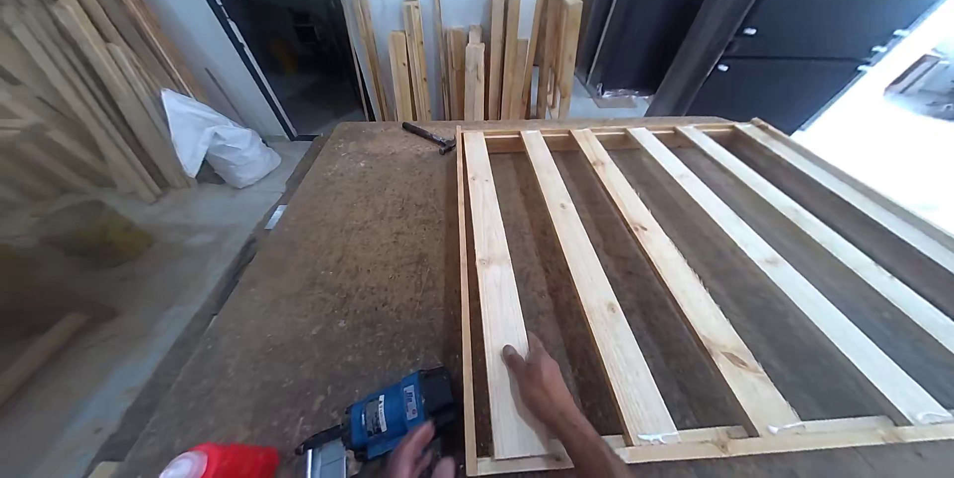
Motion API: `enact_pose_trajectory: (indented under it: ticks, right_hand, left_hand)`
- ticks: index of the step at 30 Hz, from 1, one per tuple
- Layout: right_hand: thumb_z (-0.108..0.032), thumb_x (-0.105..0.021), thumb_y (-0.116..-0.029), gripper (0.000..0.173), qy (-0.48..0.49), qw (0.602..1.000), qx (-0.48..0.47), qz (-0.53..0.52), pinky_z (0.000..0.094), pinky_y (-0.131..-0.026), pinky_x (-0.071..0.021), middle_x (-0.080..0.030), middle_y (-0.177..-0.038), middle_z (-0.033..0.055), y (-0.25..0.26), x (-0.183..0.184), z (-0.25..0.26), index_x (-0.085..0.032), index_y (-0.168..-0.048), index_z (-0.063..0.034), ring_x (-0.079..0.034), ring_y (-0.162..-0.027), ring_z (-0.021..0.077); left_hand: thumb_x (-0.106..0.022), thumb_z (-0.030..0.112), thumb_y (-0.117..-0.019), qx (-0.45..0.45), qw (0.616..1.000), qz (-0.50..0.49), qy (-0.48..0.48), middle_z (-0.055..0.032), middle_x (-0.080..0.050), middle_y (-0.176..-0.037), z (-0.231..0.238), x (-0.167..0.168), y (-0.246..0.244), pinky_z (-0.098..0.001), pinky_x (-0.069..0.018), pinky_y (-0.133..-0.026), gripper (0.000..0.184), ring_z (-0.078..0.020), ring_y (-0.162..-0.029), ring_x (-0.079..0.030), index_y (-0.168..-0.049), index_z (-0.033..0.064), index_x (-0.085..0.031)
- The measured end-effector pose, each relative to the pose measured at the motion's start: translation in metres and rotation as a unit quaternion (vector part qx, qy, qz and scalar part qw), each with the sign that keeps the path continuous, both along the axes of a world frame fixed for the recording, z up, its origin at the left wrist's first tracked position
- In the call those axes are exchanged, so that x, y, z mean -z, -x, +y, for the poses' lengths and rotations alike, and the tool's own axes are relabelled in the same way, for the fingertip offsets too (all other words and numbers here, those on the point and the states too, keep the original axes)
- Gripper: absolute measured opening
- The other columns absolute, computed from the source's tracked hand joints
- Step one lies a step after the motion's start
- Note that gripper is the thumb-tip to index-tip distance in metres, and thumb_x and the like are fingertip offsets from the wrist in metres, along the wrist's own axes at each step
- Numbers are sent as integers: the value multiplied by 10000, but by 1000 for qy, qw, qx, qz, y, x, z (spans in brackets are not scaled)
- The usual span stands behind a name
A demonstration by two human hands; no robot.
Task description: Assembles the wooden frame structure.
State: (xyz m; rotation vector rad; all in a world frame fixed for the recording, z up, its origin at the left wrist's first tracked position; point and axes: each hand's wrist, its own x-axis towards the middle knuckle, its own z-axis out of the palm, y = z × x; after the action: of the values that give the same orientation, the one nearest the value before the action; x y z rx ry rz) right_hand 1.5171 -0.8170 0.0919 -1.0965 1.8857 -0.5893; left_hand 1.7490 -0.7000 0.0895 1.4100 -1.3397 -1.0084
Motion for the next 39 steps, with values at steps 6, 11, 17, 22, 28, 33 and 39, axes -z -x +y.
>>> enact_pose_trajectory:
  ticks: [6, 11, 17, 22, 28, 33, 39]
  right_hand:
    - [-490, -638, -957, 647, 40, 997, -48, -54, 404, -890, -608, -732, -1085, 47, -4, -2, -5, -485, -1471, -127, -730, -964, 153]
    - [-482, -649, -958, 649, 42, 995, -38, -81, 385, -881, -614, -735, -1074, 37, -10, 12, -8, -482, -1472, -121, -731, -953, 134]
    - [-503, -651, -969, 598, 21, 997, -40, -54, 434, -873, -602, -729, -1036, 70, -10, 3, -10, -529, -1424, -133, -725, -947, 187]
    - [-502, -628, -994, 495, 30, 998, -32, -47, 513, -759, -610, -721, -932, 97, -14, 11, -9, -567, -1336, -150, -727, -836, 247]
    - [-602, -546, -1002, 696, -38, 989, -125, 63, 568, -827, -585, -701, -1049, 178, -11, -10, -16, -429, -1426, -63, -718, -961, 341]
    - [-297, -481, -1077, 374, 359, 930, -47, -56, 325, -524, -468, -523, -676, 41, -3, -102, 15, -573, -795, -71, -521, -575, 145]
    - [-366, -339, -1092, 495, 357, 886, -29, -293, 337, -427, -385, -445, -527, -19, -34, 16, 10, -506, -690, -132, -426, -437, 133]
  left_hand:
    - [-389, 531, -1062, 51, 988, -1, -147, -166, -496, -1544, -91, 15, 63, -409, -440, -1170, 728, -204, -1401, -518, -1581, 23, -350]
    - [-402, 475, -1066, 39, 982, 45, -178, -132, -505, -1538, -94, 27, 74, -378, -493, -1121, 688, -159, -1348, -563, -1618, 81, -283]
    - [-544, 413, -1039, 71, 963, 25, -258, -136, -605, -1406, -107, 17, 69, -439, -573, -1019, 665, -207, -1216, -655, -1599, 139, -313]
    - [-558, 416, -1055, 65, 943, 3, -327, -164, -667, -1281, -111, 6, 72, -510, -586, -958, 594, -280, -1121, -695, -1560, 161, -374]
    - [-554, 440, -1055, 83, 932, -9, -354, -183, -655, -1304, -115, -9, 68, -561, -560, -954, 573, -322, -1133, -683, -1535, 166, -402]
    - [-646, 430, -1005, 85, 936, -17, -341, -156, -684, -1244, -119, 0, 64, -544, -585, -953, 582, -285, -1108, -700, -1470, 118, -489]
    - [-593, 442, -1025, 86, 914, -210, -337, -199, -700, -1115, -116, -15, 77, -613, -550, -915, 497, -365, -1050, -692, -1360, 76, -565]
